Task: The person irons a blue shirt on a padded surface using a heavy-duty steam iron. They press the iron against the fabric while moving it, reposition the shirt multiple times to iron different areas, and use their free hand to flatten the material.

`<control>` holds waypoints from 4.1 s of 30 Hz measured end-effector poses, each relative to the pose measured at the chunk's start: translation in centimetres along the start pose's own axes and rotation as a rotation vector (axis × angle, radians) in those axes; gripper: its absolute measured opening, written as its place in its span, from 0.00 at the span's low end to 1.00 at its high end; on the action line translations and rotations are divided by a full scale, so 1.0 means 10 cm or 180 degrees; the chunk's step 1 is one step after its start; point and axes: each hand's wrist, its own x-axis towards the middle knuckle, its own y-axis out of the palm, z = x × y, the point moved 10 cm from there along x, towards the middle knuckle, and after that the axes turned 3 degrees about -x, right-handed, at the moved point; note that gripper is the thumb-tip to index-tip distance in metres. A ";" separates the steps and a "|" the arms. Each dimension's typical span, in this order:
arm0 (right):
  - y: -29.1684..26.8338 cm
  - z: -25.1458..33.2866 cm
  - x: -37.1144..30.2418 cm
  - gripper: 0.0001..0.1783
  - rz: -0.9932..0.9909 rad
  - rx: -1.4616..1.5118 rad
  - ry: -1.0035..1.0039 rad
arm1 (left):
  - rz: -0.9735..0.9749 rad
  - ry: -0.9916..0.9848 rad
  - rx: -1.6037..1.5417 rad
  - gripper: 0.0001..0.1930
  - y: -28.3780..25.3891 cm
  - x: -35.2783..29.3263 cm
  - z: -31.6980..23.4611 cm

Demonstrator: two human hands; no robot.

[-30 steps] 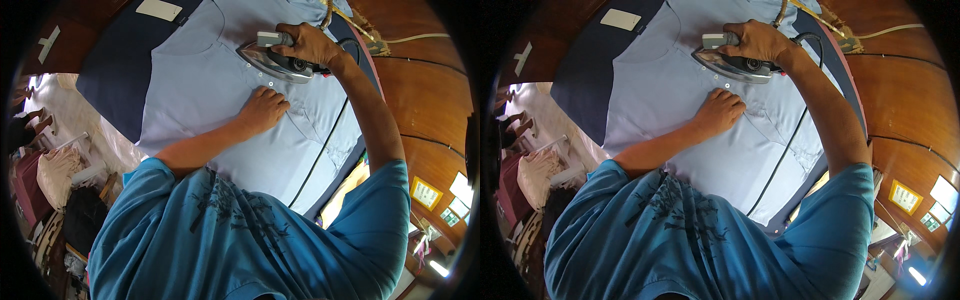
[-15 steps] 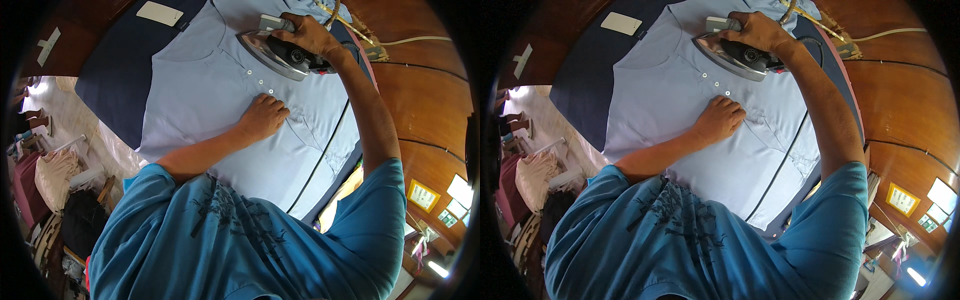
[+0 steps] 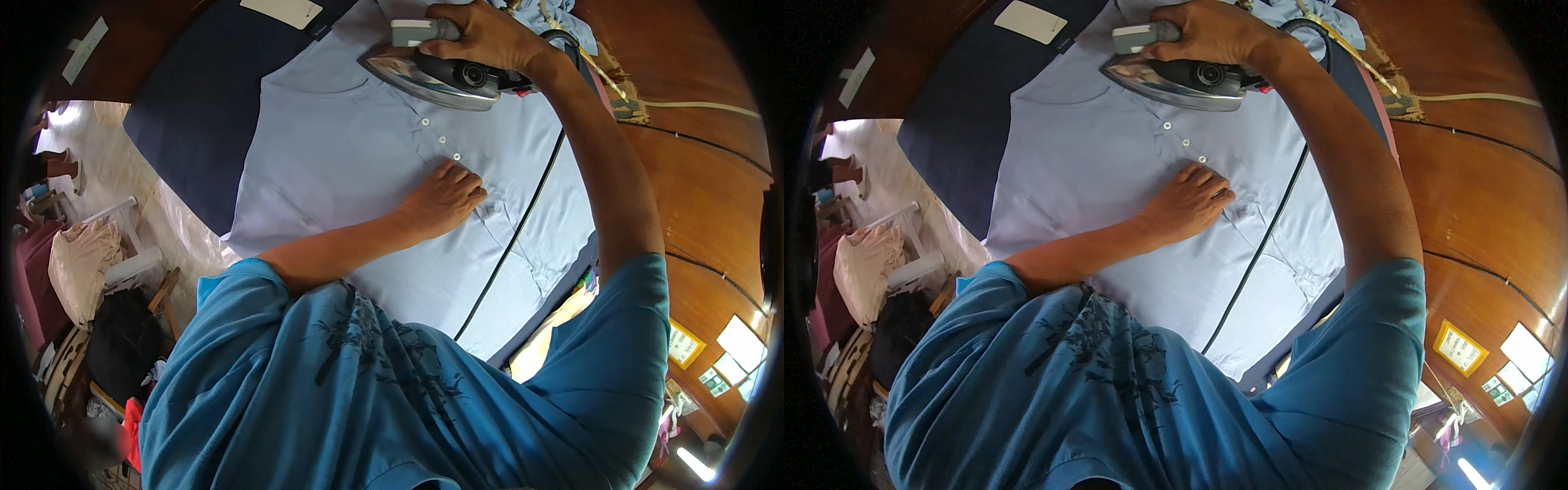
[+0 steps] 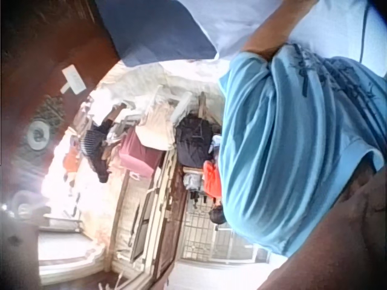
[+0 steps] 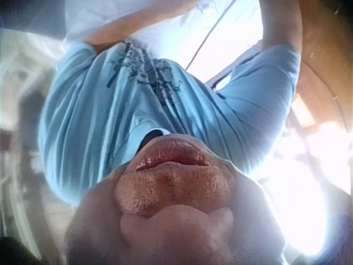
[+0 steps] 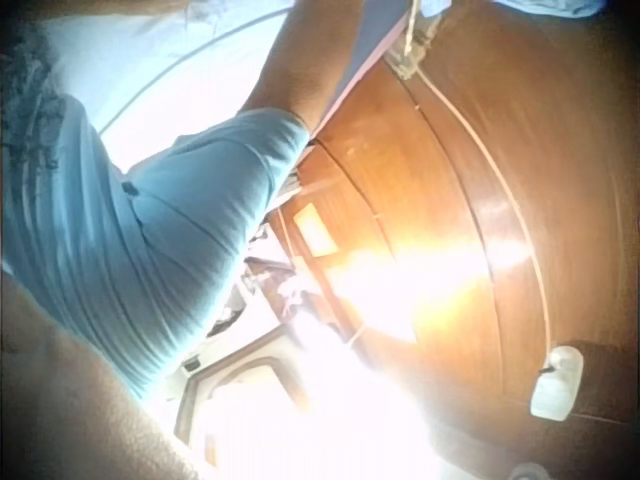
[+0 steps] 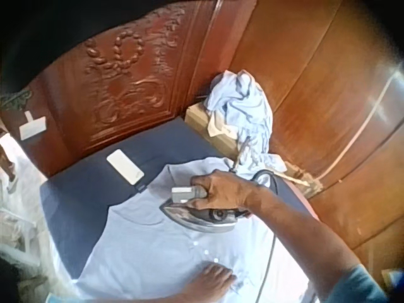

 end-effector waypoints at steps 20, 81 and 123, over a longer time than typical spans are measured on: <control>0.15 0.75 0.25 0.24 0.0072 -0.0355 -0.1051 | -0.0066 -0.0007 -0.0139 0.09 0.04 0.00 0.01; 0.34 -0.29 -0.96 0.30 -0.0344 0.0055 0.0995 | 0.0358 -0.0803 0.1631 0.27 -0.83 -0.04 1.75; 0.63 0.65 -1.12 0.27 -0.1455 0.0877 0.2874 | -0.0164 -0.0385 0.0470 0.11 -1.30 -0.14 1.78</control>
